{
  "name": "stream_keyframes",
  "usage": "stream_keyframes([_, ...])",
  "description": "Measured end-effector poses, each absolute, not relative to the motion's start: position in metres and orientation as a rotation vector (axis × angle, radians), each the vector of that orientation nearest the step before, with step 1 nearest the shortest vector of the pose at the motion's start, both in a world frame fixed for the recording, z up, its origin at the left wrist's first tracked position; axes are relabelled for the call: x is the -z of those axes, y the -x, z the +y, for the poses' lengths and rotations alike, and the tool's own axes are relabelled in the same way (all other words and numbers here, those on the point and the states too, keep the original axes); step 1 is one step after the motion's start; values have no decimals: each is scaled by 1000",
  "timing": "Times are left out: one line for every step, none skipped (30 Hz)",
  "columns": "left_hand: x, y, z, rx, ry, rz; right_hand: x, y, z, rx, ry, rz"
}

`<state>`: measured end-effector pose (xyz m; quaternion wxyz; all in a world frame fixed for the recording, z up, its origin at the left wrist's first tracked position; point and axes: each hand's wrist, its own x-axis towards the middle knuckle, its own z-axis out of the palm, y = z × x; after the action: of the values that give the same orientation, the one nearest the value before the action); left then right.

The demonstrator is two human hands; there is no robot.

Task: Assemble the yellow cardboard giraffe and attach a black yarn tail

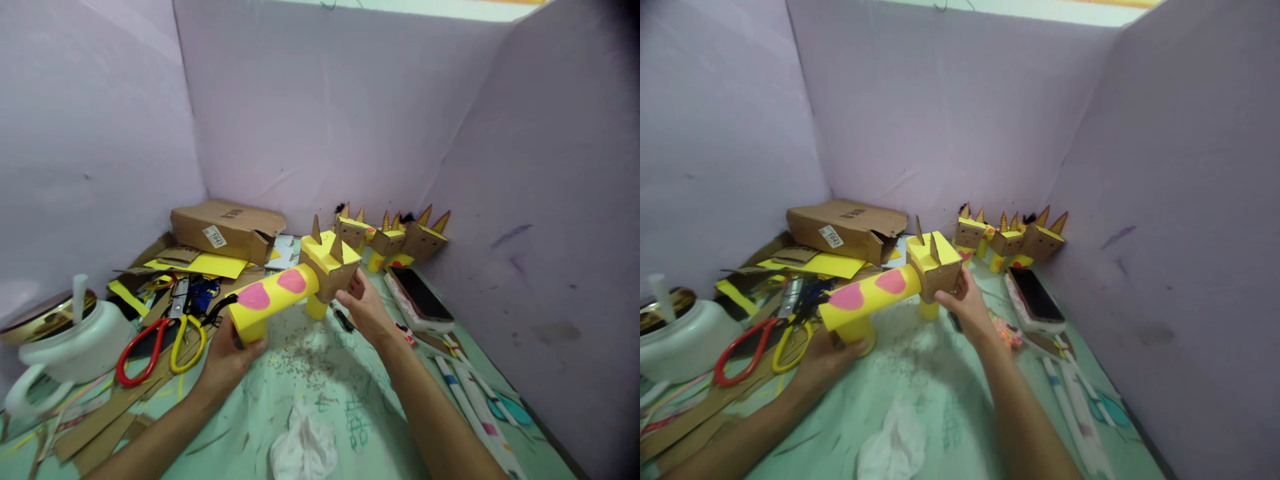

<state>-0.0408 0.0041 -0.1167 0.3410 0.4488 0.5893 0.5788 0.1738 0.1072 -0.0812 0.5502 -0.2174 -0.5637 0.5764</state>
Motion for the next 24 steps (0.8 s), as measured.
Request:
stream_keyframes([117, 41, 4, -1500, -1173, 1526, 82, -174, 105, -1351, 520, -1298])
stream_keyframes([117, 41, 3, -1498, -1180, 1524, 84, -175, 103, -1345, 530, -1256])
stream_keyframes([117, 42, 3, -1494, -1189, 1526, 85, -176, 101, -1343, 547, -1212])
stream_keyframes([118, 43, 2, -1492, -1199, 1528, 87, -178, 98, -1342, 566, -1171])
stream_keyframes([119, 44, 2, -1491, -1213, 1528, 89, -180, 95, -1337, 585, -1135])
stream_keyframes([119, 44, 1, -1491, -1229, 1529, 90, -182, 93, -1326, 602, -1101])
stream_keyframes([120, 45, 1, -1489, -1245, 1530, 91, -184, 90, -1312, 614, -1071])
stream_keyframes([120, 46, 0, -1486, -1257, 1529, 92, -187, 88, -1298, 622, -1040])
stream_keyframes([120, 46, 0, -1483, -1266, 1528, 92, -189, 86, -1288, 627, -1008])
stream_keyframes([119, 46, -1, -1480, -1272, 1526, 91, -190, 85, -1281, 631, -974])
stream_keyframes([118, 46, -1, -1478, -1277, 1522, 90, -191, 84, -1279, 633, -944])
stream_keyframes([117, 46, -1, -1477, -1284, 1517, 90, -192, 84, -1280, 631, -923])
stream_keyframes([116, 46, -2, -1477, -1294, 1508, 89, -191, 84, -1282, 627, -911])
stream_keyframes([115, 45, -2, -1479, -1303, 1499, 88, -190, 84, -1286, 622, -906])
stream_keyframes([115, 45, -1, -1482, -1307, 1490, 87, -189, 84, -1290, 618, -906])
stream_keyframes([115, 44, -1, -1486, -1306, 1483, 87, -188, 84, -1292, 618, -910])
stream_keyframes([115, 44, -1, -1483, -1300, 1479, 86, -187, 84, -1292, 622, -914])
stream_keyframes([115, 43, -1, -1474, -1293, 1479, 85, -186, 84, -1288, 630, -917])
stream_keyframes([115, 42, 0, -1463, -1285, 1482, 84, -186, 84, -1280, 640, -918])
stream_keyframes([115, 42, 0, -1451, -1279, 1486, 83, -187, 84, -1268, 656, -920])
stream_keyframes([115, 41, 0, -1444, -1277, 1487, 81, -188, 84, -1251, 683, -927])
stream_keyframes([114, 41, 0, -1442, -1274, 1487, 80, -189, 84, -1234, 719, -939])
stream_keyframes([114, 40, 0, -1445, -1271, 1488, 79, -190, 84, -1219, 759, -954])
stream_keyframes([113, 40, 0, -1454, -1266, 1488, 78, -191, 85, -1209, 798, -969])
